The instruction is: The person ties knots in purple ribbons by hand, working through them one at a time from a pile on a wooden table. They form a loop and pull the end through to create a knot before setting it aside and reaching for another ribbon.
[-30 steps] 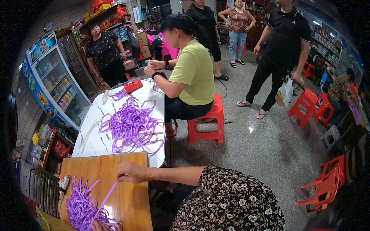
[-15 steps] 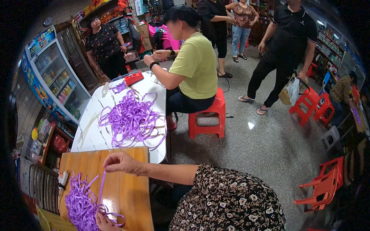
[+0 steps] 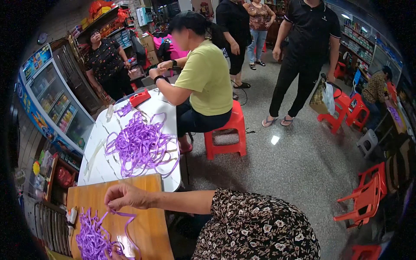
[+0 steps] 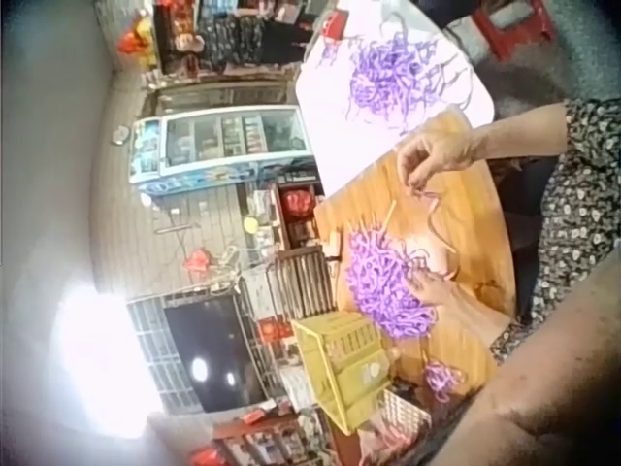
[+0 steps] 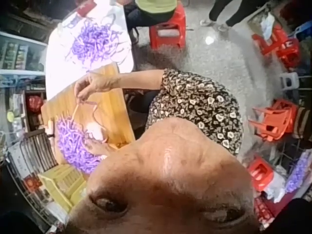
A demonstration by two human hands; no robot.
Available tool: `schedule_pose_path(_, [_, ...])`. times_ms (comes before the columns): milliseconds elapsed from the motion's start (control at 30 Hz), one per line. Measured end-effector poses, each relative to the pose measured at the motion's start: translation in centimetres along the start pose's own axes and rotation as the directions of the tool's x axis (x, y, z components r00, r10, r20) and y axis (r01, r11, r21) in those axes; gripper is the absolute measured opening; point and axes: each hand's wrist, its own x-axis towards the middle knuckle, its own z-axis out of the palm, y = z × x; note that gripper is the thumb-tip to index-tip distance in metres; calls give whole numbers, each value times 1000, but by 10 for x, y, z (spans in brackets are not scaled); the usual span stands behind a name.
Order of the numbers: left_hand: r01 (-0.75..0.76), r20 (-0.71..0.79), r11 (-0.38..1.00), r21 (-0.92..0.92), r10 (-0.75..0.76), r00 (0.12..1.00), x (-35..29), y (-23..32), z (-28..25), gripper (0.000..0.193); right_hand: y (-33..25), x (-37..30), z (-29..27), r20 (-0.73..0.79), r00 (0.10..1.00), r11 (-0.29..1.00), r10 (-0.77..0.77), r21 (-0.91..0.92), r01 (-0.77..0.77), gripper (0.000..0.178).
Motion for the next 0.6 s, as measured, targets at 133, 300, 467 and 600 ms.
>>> schedule_pose_path(133, [183, 352, 940, -287, -74, 933, -14, 28, 15, 32, 18, 1, 1, -34, 999, 993, 29, -109, -32, 17])
schedule_pose_path(300, [86, -36, 985, -150, -92, 995, -34, 60, 38, 24, 32, 4, 4, -18, 999, 956, -40, -292, 33, 19])
schedule_pose_path(467, [83, 25, 966, -243, -79, 997, -32, 58, 37, 13, 33, 4, 10, 77, 996, 855, -49, -513, 82, 21])
schedule_pose_path(600, [112, 34, 940, -321, -107, 994, -30, 53, 31, 11, 31, 1, 14, 114, 993, 823, -35, -560, 93, 23])
